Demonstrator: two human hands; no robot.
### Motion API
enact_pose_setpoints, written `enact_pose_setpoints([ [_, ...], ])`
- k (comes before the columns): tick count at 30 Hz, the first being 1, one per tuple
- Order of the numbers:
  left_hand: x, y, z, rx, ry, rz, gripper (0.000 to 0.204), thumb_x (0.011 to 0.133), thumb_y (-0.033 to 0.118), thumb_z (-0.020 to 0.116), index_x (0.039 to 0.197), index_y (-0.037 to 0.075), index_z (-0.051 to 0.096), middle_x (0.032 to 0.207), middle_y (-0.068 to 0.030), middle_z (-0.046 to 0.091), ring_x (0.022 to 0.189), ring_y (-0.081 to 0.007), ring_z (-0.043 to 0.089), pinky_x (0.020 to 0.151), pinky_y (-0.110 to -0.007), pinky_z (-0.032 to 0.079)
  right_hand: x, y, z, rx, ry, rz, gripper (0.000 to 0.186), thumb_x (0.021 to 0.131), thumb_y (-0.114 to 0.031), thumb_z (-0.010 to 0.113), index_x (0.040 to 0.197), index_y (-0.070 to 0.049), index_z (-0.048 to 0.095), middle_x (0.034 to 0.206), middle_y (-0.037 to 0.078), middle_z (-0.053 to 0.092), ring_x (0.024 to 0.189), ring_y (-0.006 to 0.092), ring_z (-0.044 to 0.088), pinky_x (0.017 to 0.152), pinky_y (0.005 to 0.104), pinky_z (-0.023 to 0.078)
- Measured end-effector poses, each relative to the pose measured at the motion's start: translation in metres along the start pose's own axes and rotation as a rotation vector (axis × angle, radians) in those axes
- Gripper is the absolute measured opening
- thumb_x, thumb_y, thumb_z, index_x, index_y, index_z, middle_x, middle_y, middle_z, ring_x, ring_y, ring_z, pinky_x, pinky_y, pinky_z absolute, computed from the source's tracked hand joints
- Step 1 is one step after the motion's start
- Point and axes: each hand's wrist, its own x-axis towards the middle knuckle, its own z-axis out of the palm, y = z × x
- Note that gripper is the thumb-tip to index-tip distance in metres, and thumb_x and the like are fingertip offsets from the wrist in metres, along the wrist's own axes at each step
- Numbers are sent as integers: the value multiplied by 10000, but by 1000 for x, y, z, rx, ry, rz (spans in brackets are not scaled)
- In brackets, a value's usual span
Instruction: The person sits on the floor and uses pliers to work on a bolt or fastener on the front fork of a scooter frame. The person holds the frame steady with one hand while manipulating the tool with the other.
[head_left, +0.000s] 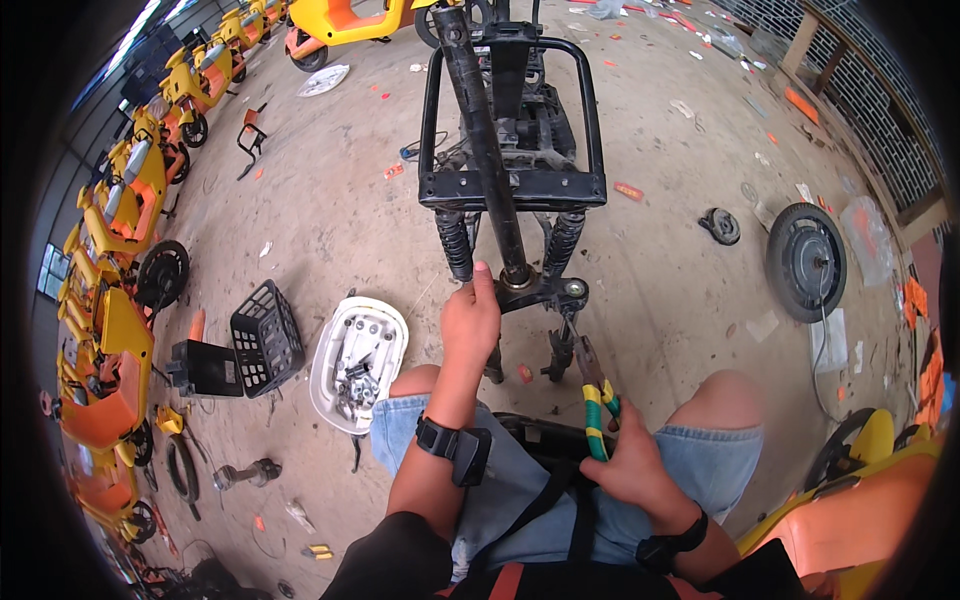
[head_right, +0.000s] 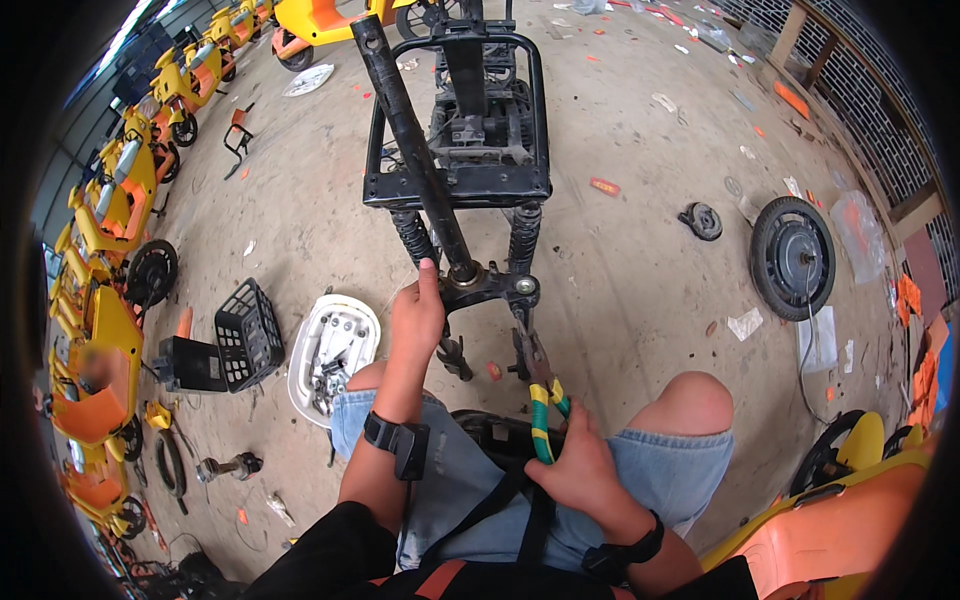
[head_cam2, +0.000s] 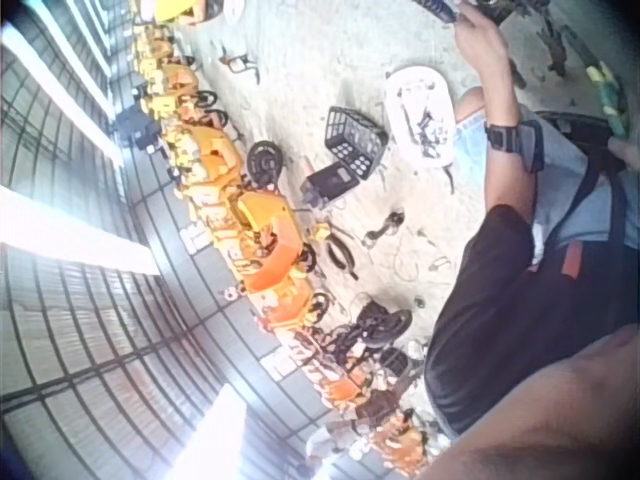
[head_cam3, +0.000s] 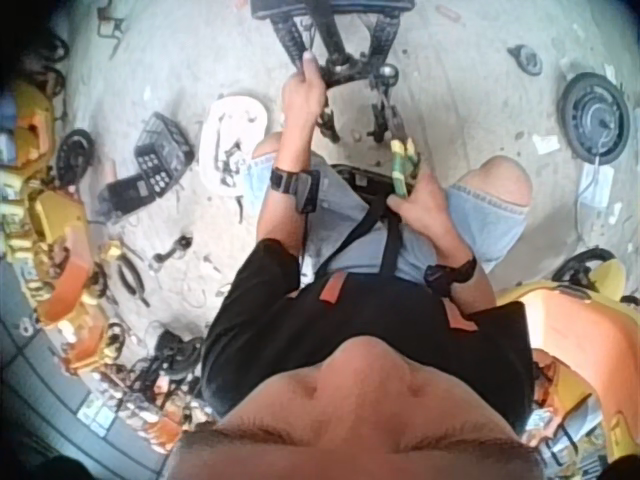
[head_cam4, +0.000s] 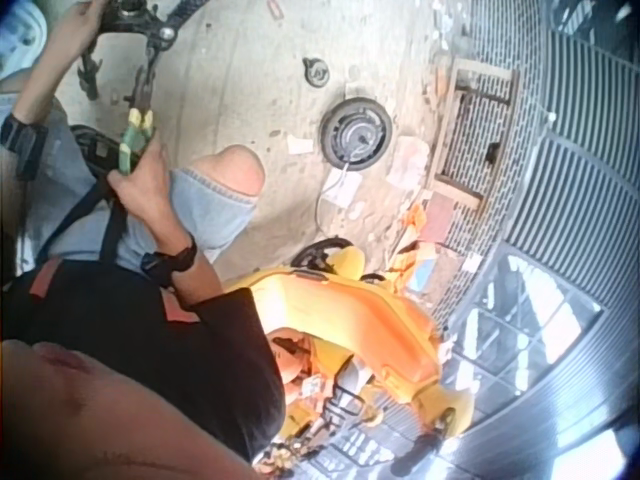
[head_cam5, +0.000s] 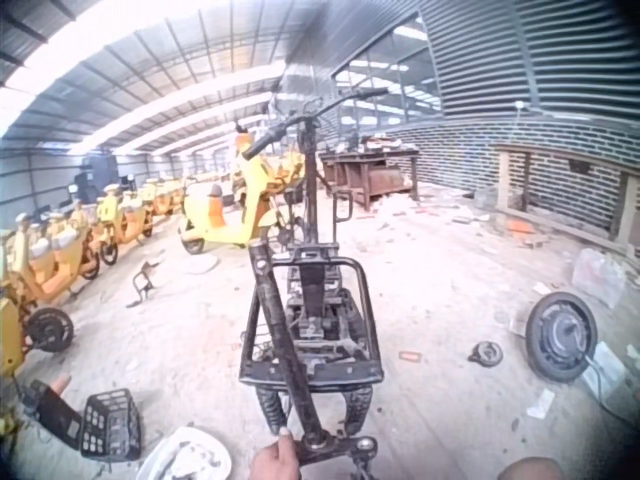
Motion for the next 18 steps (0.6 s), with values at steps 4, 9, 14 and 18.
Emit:
enact_pose_setpoints([
  [4, -3, 5, -3, -18, 54, -2, 710, 956, 587, 385, 760, -18, 702, 683, -248, 634, 721, -423, 635, 684, -463, 487, -1, -10, -2, -89, 22, 8, 947, 667, -240, 742, 1408, 81, 246, 1212, 256, 489, 1060, 394, 563, 901, 423, 486],
  [9, -2, 1, 3, -29, 134, 67, 670, 942, 570, 441, 741, -11, 706, 625, -235, 615, 648, -404, 627, 637, -449, 483, -2, -17, -4, -109, -18, 69, 972, 659, -222, 751, 1419, 89, 231, 1275, 268, 456, 1120, 374, 556, 929, 403, 485],
  [14, 0, -2, 5, -46, 141, 121, 639, 933, 555, 475, 734, -6, 707, 601, -220, 608, 607, -396, 616, 616, -433, 481, -2, -13, 4, -183, 28, 59, 964, 659, -224, 755, 1417, 77, 242, 1246, 267, 470, 1101, 383, 566, 910, 412, 496],
  [18, -1, 2, 4, -40, 96, 144, 627, 931, 553, 478, 731, 7, 712, 605, -217, 610, 624, -391, 623, 621, -428, 482, -1, -10, 7, -200, 4, 30, 941, 658, -221, 754, 1409, 64, 263, 1216, 267, 485, 1076, 392, 574, 895, 423, 502],
])
